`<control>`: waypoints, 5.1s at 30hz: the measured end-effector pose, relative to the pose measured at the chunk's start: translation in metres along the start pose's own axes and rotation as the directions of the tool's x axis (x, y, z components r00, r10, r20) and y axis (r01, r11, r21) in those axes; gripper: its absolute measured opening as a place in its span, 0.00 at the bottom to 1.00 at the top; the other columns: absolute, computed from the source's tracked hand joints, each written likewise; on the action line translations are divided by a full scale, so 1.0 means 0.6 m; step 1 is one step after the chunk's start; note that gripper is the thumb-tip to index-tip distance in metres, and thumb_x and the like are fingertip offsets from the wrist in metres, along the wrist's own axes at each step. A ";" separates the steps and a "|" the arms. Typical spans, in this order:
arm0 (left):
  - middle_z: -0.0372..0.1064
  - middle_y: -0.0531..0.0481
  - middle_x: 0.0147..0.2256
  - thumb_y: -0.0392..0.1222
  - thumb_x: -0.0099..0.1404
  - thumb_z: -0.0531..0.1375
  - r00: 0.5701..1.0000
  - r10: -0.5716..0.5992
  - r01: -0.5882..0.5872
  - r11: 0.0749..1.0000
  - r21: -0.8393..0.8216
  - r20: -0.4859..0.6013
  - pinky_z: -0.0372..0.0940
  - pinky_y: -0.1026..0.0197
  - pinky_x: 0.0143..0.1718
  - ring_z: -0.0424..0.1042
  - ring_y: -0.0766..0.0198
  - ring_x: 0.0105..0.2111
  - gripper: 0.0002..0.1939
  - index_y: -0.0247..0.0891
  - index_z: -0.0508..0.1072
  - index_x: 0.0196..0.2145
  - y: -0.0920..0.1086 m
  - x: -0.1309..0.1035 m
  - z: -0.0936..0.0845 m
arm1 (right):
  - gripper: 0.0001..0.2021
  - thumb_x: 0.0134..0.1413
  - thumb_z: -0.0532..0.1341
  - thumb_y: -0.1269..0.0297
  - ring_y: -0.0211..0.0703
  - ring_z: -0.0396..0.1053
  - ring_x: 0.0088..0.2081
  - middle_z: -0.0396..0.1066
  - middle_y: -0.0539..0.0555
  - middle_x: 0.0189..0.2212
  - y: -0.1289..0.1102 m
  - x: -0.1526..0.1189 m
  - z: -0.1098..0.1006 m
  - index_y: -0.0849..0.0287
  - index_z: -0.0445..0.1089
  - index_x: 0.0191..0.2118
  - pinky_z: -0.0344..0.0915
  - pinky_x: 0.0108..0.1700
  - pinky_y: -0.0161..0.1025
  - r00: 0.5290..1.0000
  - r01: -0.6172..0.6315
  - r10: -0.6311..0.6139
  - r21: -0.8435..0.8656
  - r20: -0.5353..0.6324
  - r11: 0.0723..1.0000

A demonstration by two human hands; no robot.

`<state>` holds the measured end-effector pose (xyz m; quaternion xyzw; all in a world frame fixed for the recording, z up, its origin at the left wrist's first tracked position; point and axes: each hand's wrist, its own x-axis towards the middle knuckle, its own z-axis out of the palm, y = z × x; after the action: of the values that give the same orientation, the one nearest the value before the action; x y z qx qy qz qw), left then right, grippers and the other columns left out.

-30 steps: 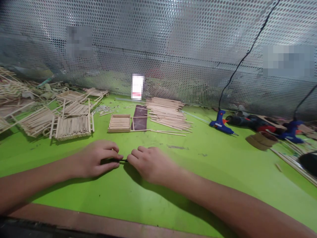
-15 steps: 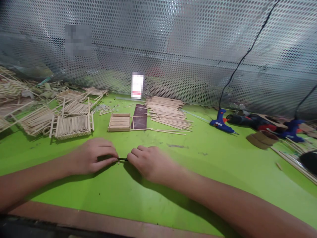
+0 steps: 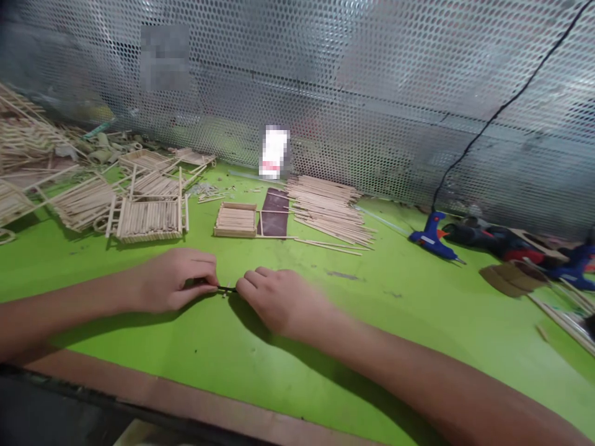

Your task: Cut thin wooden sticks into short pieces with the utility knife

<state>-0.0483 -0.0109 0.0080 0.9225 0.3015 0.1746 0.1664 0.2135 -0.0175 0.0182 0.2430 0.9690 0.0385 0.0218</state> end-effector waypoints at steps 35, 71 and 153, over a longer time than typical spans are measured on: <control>0.71 0.51 0.36 0.53 0.68 0.67 0.936 -0.339 0.347 0.933 -0.089 0.098 0.56 0.61 0.32 0.69 0.64 0.33 0.11 0.47 0.86 0.39 0.015 0.017 0.006 | 0.04 0.69 0.58 0.70 0.45 0.69 0.37 0.75 0.55 0.36 -0.004 0.005 0.002 0.60 0.69 0.46 0.51 0.30 0.41 0.999 -0.040 0.042 -0.090 0.022 0.995; 0.72 0.46 0.38 0.60 0.72 0.55 0.971 -0.234 0.219 0.955 -0.202 -0.052 0.67 0.59 0.33 0.69 0.60 0.33 0.22 0.39 0.72 0.48 -0.026 -0.013 -0.006 | 0.08 0.72 0.53 0.71 0.42 0.66 0.30 0.74 0.54 0.36 -0.009 -0.004 -0.013 0.59 0.68 0.50 0.54 0.28 0.37 0.981 -0.192 0.190 -0.049 -0.044 0.980; 0.74 0.47 0.38 0.49 0.76 0.55 0.977 0.024 0.017 0.982 -0.186 0.213 0.64 0.60 0.39 0.72 0.59 0.36 0.14 0.38 0.75 0.42 0.047 -0.001 0.012 | 0.11 0.72 0.55 0.65 0.41 0.62 0.29 0.70 0.52 0.29 -0.024 -0.014 -0.013 0.59 0.69 0.36 0.56 0.32 0.39 1.000 0.001 -0.003 0.346 0.006 0.938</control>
<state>-0.0317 -0.0343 0.0128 0.9167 0.2625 0.1022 0.2835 0.2138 -0.0345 0.0247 0.2422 0.9609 -0.1332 -0.0183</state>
